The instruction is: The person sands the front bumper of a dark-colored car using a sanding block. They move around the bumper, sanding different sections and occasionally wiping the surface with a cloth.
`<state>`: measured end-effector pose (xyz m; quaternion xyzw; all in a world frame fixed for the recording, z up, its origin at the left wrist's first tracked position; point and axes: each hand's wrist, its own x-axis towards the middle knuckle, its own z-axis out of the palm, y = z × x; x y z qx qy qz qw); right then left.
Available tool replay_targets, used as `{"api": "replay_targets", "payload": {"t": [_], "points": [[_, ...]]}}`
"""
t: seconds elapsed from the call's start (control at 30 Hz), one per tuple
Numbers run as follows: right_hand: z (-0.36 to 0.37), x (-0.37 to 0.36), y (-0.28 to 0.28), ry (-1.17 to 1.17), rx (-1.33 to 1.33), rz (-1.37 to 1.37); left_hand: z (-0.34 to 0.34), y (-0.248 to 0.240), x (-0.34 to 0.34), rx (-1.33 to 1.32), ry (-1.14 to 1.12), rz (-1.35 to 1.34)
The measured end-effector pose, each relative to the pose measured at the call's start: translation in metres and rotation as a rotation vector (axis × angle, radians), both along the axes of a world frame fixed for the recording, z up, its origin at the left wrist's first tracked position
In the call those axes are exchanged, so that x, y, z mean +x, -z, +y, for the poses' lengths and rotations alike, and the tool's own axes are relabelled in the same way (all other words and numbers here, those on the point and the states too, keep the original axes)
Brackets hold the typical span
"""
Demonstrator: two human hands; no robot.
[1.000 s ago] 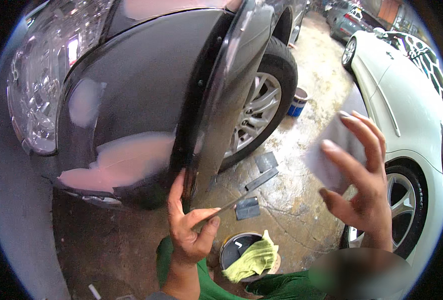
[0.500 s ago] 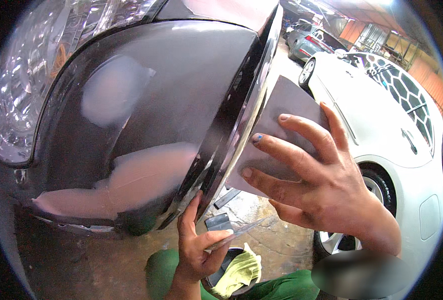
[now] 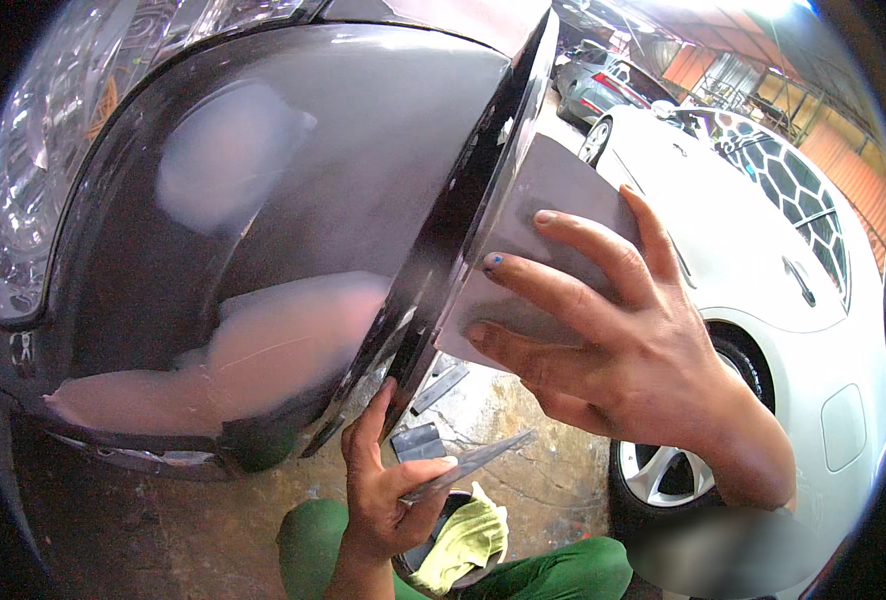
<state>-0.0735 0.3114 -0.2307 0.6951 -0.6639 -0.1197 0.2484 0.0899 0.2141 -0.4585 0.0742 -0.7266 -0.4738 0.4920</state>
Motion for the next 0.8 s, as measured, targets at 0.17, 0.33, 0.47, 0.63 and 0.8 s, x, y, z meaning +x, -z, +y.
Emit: {"api": "replay_targets", "payload": {"t": [0.17,0.33,0.47,0.63,0.8], "points": [[-0.006,-0.001,-0.003,0.004,0.035,0.016,0.0,0.003,-0.004,0.018,0.005,0.013],[-0.008,-0.003,-0.001,-0.015,0.021,0.031,-0.001,0.0,-0.001,0.021,0.006,0.004],[-0.009,-0.005,0.003,-0.026,0.007,0.044,0.001,-0.001,-0.001,0.056,0.024,0.012],[-0.005,-0.017,0.012,-0.061,-0.032,0.036,0.002,0.001,-0.002,0.075,0.033,0.039],[0.006,-0.029,0.021,-0.055,-0.043,0.018,0.002,0.002,-0.002,0.059,0.047,0.04]]}}
